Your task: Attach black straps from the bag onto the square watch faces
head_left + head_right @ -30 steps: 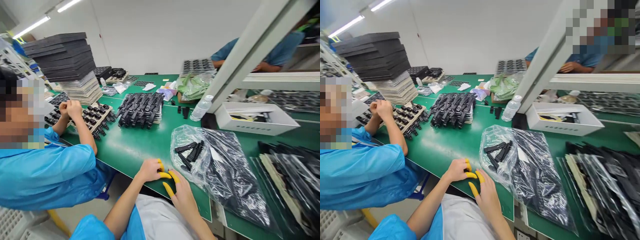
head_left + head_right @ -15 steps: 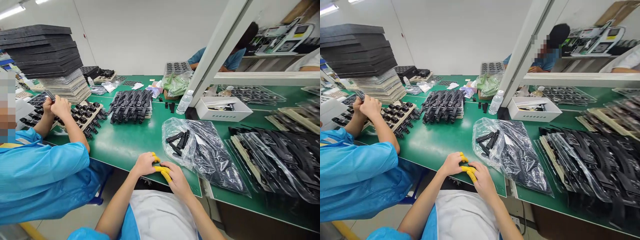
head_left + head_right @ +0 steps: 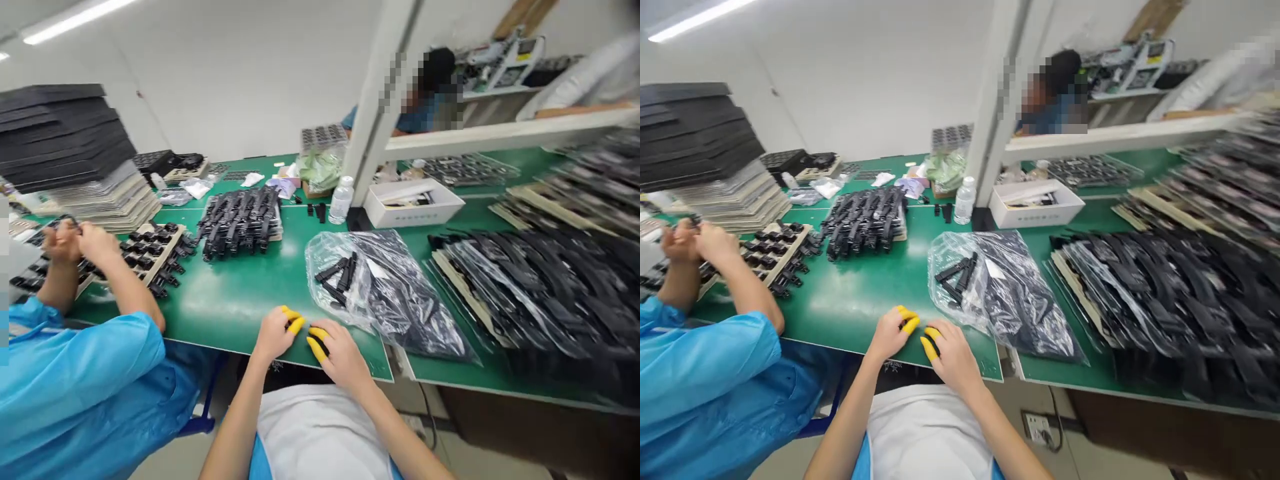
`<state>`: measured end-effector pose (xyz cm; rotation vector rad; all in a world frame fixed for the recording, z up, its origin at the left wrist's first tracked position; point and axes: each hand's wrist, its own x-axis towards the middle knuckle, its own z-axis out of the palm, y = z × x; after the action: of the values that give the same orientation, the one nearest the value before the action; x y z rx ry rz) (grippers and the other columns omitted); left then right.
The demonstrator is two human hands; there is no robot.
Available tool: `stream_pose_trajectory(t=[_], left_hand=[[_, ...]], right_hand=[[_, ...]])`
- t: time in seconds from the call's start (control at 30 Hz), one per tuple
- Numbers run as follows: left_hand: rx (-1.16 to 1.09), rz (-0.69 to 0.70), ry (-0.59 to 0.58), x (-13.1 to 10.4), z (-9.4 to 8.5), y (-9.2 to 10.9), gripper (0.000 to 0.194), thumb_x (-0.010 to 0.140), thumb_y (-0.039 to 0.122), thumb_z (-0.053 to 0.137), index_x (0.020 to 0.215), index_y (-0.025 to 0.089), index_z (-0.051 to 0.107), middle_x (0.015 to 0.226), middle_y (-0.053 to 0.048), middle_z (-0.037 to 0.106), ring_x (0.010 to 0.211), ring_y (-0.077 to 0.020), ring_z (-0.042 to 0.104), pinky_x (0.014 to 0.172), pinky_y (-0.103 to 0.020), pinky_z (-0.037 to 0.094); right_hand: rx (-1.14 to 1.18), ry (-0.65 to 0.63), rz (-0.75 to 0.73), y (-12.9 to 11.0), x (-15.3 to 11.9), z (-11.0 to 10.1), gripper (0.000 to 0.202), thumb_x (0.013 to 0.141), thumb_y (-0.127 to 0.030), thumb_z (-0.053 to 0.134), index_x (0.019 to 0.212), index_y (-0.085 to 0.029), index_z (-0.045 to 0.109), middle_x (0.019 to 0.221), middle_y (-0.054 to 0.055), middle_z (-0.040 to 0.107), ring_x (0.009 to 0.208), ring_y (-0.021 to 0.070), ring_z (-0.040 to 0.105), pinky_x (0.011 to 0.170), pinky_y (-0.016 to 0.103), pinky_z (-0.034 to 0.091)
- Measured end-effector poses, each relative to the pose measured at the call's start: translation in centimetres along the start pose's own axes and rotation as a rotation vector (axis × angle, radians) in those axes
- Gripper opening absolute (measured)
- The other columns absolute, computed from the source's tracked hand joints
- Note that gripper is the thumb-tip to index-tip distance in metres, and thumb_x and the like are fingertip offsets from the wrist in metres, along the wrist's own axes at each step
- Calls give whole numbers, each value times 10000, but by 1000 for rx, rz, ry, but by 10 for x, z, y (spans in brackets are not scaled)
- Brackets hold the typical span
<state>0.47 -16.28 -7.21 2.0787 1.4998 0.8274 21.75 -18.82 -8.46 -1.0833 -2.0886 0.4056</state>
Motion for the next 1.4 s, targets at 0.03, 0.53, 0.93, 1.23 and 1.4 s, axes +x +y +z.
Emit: stream_pose_trajectory(t=[0.03, 0.53, 0.93, 1.23, 1.4], left_hand=[[-30, -18, 6, 3, -2, -1, 213, 1018, 321, 580, 1037, 218, 766, 956, -60, 737, 895, -191, 667, 822, -308, 530], [-99, 26, 11, 24, -11, -18, 252, 944, 362, 572, 1027, 210, 756, 973, -65, 752, 848, -205, 681, 758, -323, 535], [-182, 109, 156, 0, 0, -20, 287, 971, 227, 563, 1230, 230, 687, 1241, -130, 686, 1201, -274, 626, 944, -423, 573], [-357, -139, 235, -10, 5, -17, 285, 1026, 320, 535, 1258, 229, 672, 1286, -139, 666, 1170, -258, 666, 904, -375, 596], [-359, -228, 241, -16, 5, -11, 298, 1051, 331, 483, 1260, 242, 676, 1317, -145, 652, 1179, -252, 663, 916, -373, 606]], right_hand=[[-10, 2, 14, -3, 2, -1, 260, 1016, -219, 520, 1174, -208, 726, 1240, 146, 729, 1185, 317, 653, 987, 514, 537], [-95, 6, 203, -4, 25, -10, 312, 1010, -273, 584, 1274, -154, 700, 1392, 157, 685, 1351, 291, 575, 1131, 480, 478], [-291, -244, 164, 7, 75, 39, 593, 965, -342, 618, 1497, -84, 574, 1720, 207, 311, 1624, 342, 214, 1303, 539, 246], [-373, -121, 373, 57, 196, 76, 573, 1064, -403, 426, 1538, -96, 525, 1696, 170, 388, 1582, 358, 288, 1283, 547, 206], [-417, -93, 523, 95, 253, 78, 596, 1067, -340, 333, 1552, -29, 487, 1707, 181, 359, 1585, 385, 254, 1281, 550, 172]])
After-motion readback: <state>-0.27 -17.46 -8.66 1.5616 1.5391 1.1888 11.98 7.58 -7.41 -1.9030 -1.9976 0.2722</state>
